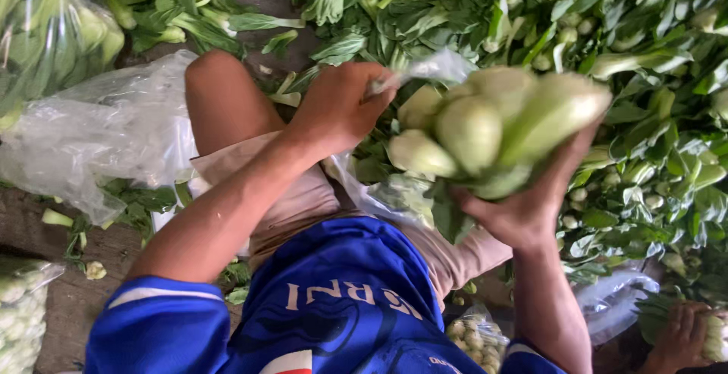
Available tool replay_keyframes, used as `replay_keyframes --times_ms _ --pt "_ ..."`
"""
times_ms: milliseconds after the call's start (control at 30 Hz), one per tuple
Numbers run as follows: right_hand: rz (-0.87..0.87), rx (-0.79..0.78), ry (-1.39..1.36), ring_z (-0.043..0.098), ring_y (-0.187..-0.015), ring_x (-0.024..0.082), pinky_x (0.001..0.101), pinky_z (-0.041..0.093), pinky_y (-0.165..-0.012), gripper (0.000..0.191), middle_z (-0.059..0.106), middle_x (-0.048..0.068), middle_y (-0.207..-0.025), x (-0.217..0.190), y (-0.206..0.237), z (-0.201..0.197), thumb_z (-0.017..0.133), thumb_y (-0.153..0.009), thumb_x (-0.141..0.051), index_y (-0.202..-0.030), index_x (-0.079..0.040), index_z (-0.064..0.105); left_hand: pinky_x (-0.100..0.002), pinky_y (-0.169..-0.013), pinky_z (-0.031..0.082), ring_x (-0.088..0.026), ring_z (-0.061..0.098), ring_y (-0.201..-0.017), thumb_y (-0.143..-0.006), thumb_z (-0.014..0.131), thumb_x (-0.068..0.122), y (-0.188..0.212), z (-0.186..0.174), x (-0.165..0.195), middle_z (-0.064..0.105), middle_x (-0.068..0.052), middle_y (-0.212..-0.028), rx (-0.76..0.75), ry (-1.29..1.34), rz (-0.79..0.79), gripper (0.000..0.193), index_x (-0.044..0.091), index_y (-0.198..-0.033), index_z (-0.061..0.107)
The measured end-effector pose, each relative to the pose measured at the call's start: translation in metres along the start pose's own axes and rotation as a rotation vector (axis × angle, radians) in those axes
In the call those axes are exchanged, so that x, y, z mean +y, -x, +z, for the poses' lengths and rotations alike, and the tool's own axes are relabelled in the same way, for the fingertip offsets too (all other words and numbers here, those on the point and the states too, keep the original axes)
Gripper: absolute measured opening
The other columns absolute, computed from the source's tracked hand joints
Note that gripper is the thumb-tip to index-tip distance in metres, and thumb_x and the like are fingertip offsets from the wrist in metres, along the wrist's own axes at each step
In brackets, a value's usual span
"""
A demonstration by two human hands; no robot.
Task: The person sits on the floor among large piles of leafy green vegetables, gathers individual bok choy heads into bunches held in one hand, and places the finished bunches into clear plastic bags, occasionally adjusting the contents and setting filled bags aside.
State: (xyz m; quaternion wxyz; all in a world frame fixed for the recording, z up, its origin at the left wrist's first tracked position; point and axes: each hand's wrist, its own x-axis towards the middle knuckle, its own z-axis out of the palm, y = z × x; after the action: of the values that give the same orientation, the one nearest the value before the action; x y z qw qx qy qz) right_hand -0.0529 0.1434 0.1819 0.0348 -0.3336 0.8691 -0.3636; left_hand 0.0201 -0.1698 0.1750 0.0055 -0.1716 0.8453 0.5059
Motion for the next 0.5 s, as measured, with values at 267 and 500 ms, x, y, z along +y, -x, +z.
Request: replay_keyframes --times_ms 267,500 --pt "0.151 -0.602 -0.036 0.065 -0.122 0.044 0.0441 0.052 -0.106 0.146 0.061 0.034 -0.136 -0.03 -0.026 0.08 0.093 -0.056 -0.033 -0.162 0.001 -0.002 -0.037 -0.046 0.034 -0.013 0.04 -0.05 -0.11 0.051 0.032 -0.007 0.003 -0.012 0.04 0.0 -0.055 0.008 0.344 0.171 0.048 0.005 -0.071 0.055" --pt "-0.194 -0.557 0.077 0.067 -0.13 0.042 0.0464 0.054 -0.106 0.064 0.064 0.026 -0.142 -0.036 -0.073 0.065 0.069 -0.104 -0.021 -0.161 -0.009 0.04 -0.035 -0.041 0.025 -0.009 0.029 -0.046 -0.112 0.047 0.038 -0.002 0.004 -0.017 0.032 0.005 -0.052 -0.14 0.401 0.073 0.056 0.006 -0.066 0.053"
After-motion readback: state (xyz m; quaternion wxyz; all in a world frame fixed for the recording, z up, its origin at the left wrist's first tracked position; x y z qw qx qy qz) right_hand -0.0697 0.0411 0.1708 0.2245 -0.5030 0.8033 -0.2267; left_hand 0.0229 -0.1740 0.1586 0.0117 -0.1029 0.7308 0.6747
